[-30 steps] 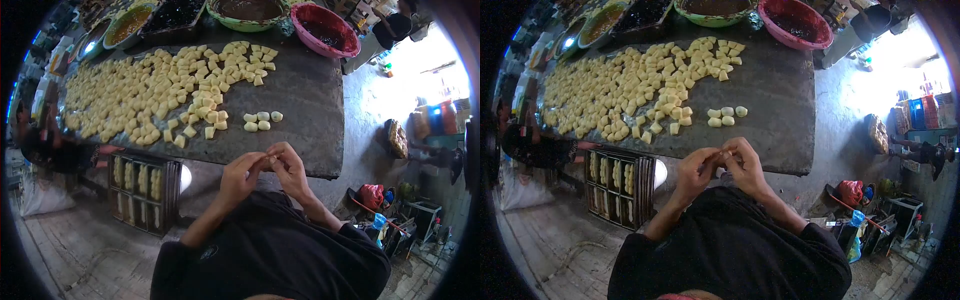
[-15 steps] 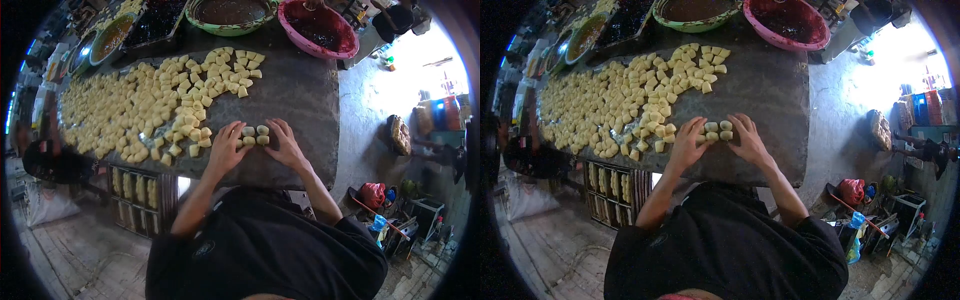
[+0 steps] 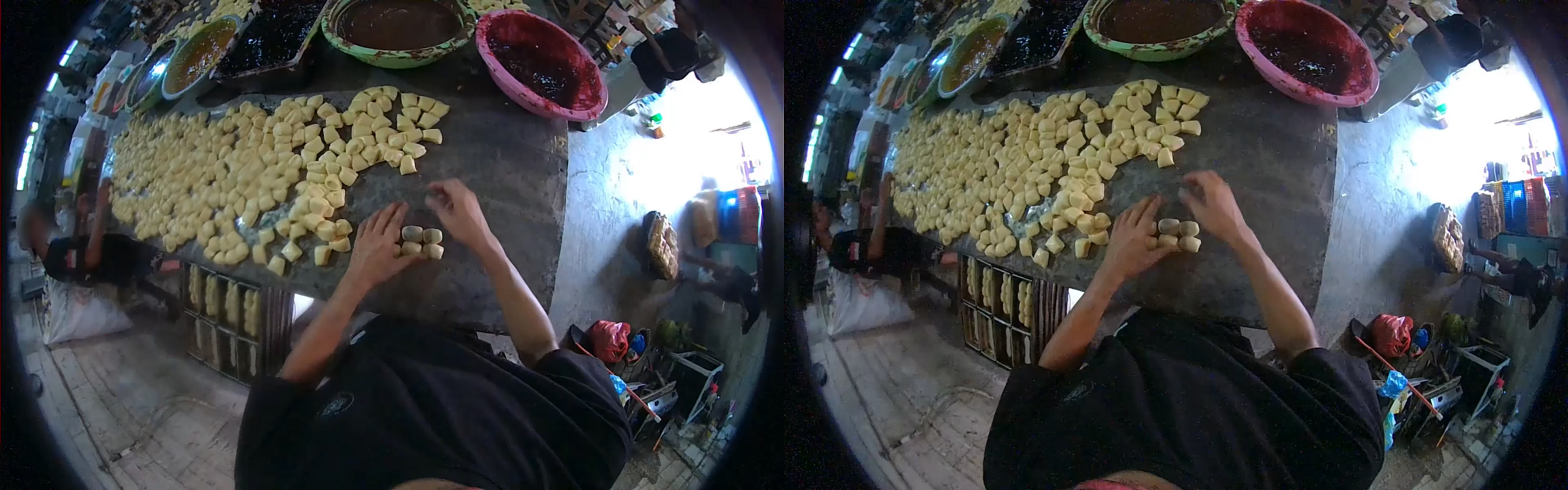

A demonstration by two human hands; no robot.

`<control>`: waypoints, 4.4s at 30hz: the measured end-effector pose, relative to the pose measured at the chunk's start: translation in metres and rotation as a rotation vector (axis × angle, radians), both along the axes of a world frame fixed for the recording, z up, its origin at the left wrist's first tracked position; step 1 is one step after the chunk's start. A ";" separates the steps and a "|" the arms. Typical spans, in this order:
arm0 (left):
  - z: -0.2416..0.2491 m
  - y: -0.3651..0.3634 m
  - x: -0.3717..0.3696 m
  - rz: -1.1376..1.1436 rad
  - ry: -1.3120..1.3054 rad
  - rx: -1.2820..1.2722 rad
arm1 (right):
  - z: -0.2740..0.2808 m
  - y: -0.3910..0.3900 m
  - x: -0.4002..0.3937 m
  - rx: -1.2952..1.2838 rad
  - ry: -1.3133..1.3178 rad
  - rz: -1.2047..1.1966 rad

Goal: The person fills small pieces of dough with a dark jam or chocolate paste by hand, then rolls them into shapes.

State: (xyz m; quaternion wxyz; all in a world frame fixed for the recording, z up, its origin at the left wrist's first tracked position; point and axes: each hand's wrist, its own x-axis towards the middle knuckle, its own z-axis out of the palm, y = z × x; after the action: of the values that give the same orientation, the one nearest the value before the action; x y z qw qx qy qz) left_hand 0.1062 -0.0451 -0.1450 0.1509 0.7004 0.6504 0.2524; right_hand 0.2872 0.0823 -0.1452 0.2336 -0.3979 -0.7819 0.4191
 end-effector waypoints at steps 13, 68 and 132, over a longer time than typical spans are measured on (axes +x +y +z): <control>0.035 0.029 -0.019 0.293 -0.686 0.208 | 0.018 0.013 -0.041 -0.286 0.252 -0.144; 0.171 0.083 0.013 -0.617 -0.696 0.623 | 0.159 -0.063 -0.015 -0.543 1.053 0.111; 0.156 -0.423 -0.055 0.354 -0.609 0.634 | 0.152 -0.425 -0.142 -0.701 0.779 0.384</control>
State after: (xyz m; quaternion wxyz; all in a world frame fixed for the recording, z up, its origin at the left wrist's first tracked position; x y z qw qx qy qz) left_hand 0.0513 -0.4686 0.0106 0.0681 0.4843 0.5768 0.6543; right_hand 0.1448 -0.3425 0.0072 0.2785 -0.1178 -0.5100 0.8053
